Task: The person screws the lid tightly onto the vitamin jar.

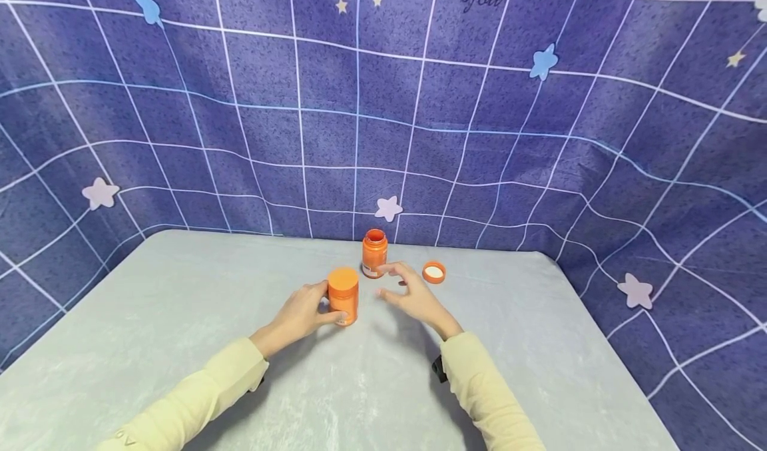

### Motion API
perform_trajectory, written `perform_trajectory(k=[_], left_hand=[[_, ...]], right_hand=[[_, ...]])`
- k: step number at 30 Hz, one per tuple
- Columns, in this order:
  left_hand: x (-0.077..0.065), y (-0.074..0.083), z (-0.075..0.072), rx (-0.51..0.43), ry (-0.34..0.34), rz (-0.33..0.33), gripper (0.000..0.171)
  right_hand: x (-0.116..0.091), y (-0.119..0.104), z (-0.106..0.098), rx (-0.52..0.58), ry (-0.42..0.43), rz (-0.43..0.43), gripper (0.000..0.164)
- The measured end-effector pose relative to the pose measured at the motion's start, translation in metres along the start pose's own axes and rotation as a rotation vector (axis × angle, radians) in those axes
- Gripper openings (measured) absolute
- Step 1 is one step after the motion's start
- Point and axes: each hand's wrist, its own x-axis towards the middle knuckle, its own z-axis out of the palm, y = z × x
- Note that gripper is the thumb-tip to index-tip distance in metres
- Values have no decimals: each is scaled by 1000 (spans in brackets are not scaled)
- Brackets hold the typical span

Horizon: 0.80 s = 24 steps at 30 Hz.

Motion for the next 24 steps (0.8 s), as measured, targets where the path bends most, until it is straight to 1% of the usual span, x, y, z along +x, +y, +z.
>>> perform_trajectory(k=[4, 10, 12, 13, 16, 17, 19, 20, 22, 24], left_hand=[[1, -8, -5, 7, 21, -17, 44], [2, -19, -12, 2, 22, -72, 44], [2, -22, -14, 4, 22, -86, 44], [2, -24, -15, 3, 25, -91, 44], [3, -30, -18, 6, 34, -97, 45], [3, -32, -19, 10, 39, -98, 45], [3, -35, -21, 9, 48, -100, 45], [3, -36, -21, 9, 53, -102, 46], [3, -39, -23, 12, 58, -111, 47], [4, -41, -24, 13, 64, -121, 47]], right_hand=[[0, 6, -7, -43, 72, 21, 40], [-1, 19, -18, -49, 150, 54, 36], [-2, 14, -22, -43, 161, 75, 34], [-3, 16, -24, -46, 166, 85, 34], [-6, 5, -31, -30, 172, 119, 32], [-7, 2, -32, -43, 178, 120, 31], [-8, 5, -36, -65, 193, 121, 30], [-9, 3, -38, -63, 200, 124, 30], [-9, 11, -40, -73, 211, 132, 30], [-7, 24, -43, -83, 215, 146, 30]])
